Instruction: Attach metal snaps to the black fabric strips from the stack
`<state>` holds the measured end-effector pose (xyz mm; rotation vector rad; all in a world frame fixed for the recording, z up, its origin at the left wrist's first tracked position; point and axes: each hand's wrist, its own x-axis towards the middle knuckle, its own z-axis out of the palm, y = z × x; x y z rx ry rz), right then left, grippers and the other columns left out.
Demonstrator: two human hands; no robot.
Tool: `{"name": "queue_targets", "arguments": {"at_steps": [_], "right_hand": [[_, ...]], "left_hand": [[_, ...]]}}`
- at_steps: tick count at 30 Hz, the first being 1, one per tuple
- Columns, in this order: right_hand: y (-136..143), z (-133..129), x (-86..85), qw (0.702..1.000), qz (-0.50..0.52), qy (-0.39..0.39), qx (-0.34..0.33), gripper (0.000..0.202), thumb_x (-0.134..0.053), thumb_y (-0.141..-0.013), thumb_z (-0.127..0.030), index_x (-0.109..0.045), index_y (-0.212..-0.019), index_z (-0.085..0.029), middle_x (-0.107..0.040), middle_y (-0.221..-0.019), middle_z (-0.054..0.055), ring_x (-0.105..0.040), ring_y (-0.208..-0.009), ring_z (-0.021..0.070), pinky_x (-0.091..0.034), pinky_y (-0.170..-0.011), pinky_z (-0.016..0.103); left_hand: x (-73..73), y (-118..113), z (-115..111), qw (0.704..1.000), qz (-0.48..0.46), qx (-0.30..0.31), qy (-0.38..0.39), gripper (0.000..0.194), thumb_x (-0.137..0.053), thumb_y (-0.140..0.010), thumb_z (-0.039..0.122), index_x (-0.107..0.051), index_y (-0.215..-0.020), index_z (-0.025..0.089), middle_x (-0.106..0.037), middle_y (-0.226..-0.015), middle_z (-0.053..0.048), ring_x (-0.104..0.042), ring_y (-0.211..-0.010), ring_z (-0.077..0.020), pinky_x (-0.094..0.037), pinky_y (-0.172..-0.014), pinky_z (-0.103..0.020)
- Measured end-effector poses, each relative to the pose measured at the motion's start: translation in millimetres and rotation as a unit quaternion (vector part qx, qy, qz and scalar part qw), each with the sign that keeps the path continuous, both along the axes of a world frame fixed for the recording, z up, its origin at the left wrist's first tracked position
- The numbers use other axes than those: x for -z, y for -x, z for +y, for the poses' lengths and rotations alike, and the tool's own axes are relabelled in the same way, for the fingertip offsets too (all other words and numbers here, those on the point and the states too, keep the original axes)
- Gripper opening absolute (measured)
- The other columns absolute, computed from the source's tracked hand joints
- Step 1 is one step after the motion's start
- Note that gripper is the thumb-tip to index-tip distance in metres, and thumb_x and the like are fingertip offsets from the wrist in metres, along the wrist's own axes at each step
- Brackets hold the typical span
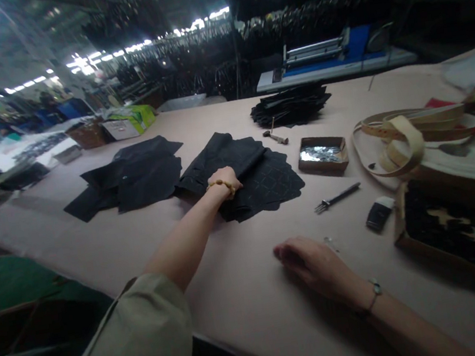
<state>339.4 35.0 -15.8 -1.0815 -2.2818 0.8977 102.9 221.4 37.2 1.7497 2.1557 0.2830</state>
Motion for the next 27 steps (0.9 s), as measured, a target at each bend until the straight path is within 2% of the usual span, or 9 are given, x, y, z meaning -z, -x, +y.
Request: {"name": "queue_targets", "arguments": {"at_steps": [4,8,12,14,17,19,21,24,27], "right_hand": [[-2,0,1.6,1.000,0.005,-0.002,-0.001,0.010,-0.052,-0.091,-0.017,-0.061,-0.095,-0.019,-0.065,-0.095,0.007,-0.060,-0.087,0.0196,-0.047,-0.079,0.033],[-1,-2,1.4,1.000,0.012,-0.009,0.003,0.009,-0.054,-0.090,-0.016,-0.061,-0.095,-0.020,-0.065,-0.093,0.006,-0.059,-0.085,0.0189,-0.046,-0.076,0.032],[0,-3,0.7,1.000,0.017,-0.011,0.015,0.009,-0.051,-0.094,-0.021,-0.060,-0.093,-0.019,-0.065,-0.092,0.006,-0.059,-0.082,0.0182,-0.045,-0.073,0.031],[0,-3,0.6,1.000,0.021,-0.012,0.019,0.011,-0.050,-0.094,-0.022,-0.060,-0.095,-0.019,-0.065,-0.093,0.007,-0.060,-0.084,0.0186,-0.046,-0.074,0.031],[0,-2,-0.2,1.000,0.024,-0.013,0.015,0.011,-0.051,-0.094,-0.022,-0.061,-0.095,-0.019,-0.065,-0.094,0.007,-0.060,-0.085,0.0189,-0.046,-0.075,0.032],[0,-2,-1.3,1.000,0.024,-0.013,0.014,0.011,-0.052,-0.094,-0.023,-0.062,-0.092,-0.020,-0.065,-0.091,0.006,-0.061,-0.082,0.0186,-0.047,-0.073,0.031],[0,-2,-1.6,0.999,0.024,-0.016,0.020,0.010,-0.053,-0.093,-0.025,-0.062,-0.091,-0.020,-0.066,-0.089,0.006,-0.061,-0.080,0.0187,-0.047,-0.071,0.031],[-1,-1,1.5,0.997,0.056,-0.034,0.046,0.011,-0.058,-0.091,-0.028,-0.063,-0.099,-0.021,-0.067,-0.093,0.006,-0.063,-0.080,0.0200,-0.048,-0.069,0.032],[-7,5,5.8,0.983,0.135,-0.076,0.096,0.019,-0.070,-0.081,-0.028,-0.062,-0.097,-0.022,-0.068,-0.091,0.007,-0.064,-0.075,0.0221,-0.050,-0.063,0.032]], "left_hand": [[1.7,-8,-13,0.992,-0.117,0.043,-0.029,0.031,-0.060,-0.093,0.035,-0.059,-0.118,0.015,-0.061,-0.118,-0.009,-0.061,-0.105,-0.0213,-0.053,-0.091,-0.043],[-1.5,-7,-27,0.963,-0.258,0.053,-0.050,0.039,-0.051,-0.097,0.040,-0.053,-0.127,0.016,-0.065,-0.115,-0.010,-0.066,-0.099,-0.0193,-0.056,-0.086,-0.036],[-6.6,7,-41,0.928,-0.362,0.088,0.003,0.058,-0.033,-0.097,0.061,-0.063,-0.112,0.014,-0.073,-0.096,-0.011,-0.070,-0.090,-0.0228,-0.059,-0.078,-0.035],[-6.5,17,-48,0.917,-0.380,0.116,0.030,0.058,-0.038,-0.094,0.063,-0.067,-0.103,0.013,-0.074,-0.090,-0.013,-0.071,-0.089,-0.0257,-0.060,-0.077,-0.037],[-2.6,28,-60,0.914,-0.370,0.164,0.037,0.045,-0.058,-0.087,0.050,-0.064,-0.110,0.012,-0.073,-0.102,-0.016,-0.070,-0.096,-0.0275,-0.060,-0.080,-0.039],[1.1,30,-71,0.915,-0.344,0.208,0.024,0.048,-0.066,-0.081,0.040,-0.058,-0.121,0.014,-0.069,-0.116,-0.015,-0.068,-0.103,-0.0273,-0.058,-0.086,-0.039],[5.4,28,-84,0.915,-0.302,0.265,0.018,0.055,-0.073,-0.073,0.033,-0.058,-0.123,0.017,-0.064,-0.127,-0.012,-0.064,-0.112,-0.0283,-0.054,-0.094,-0.040],[13.6,22,-108,0.913,-0.210,0.350,0.020,0.051,-0.079,-0.062,0.023,-0.066,-0.111,0.019,-0.057,-0.137,-0.011,-0.050,-0.129,-0.0351,-0.039,-0.110,-0.050],[22.4,21,-126,0.909,-0.117,0.399,0.018,0.050,-0.076,-0.063,0.019,-0.066,-0.112,0.020,-0.050,-0.144,-0.014,-0.036,-0.139,-0.0391,-0.018,-0.115,-0.064]]}}
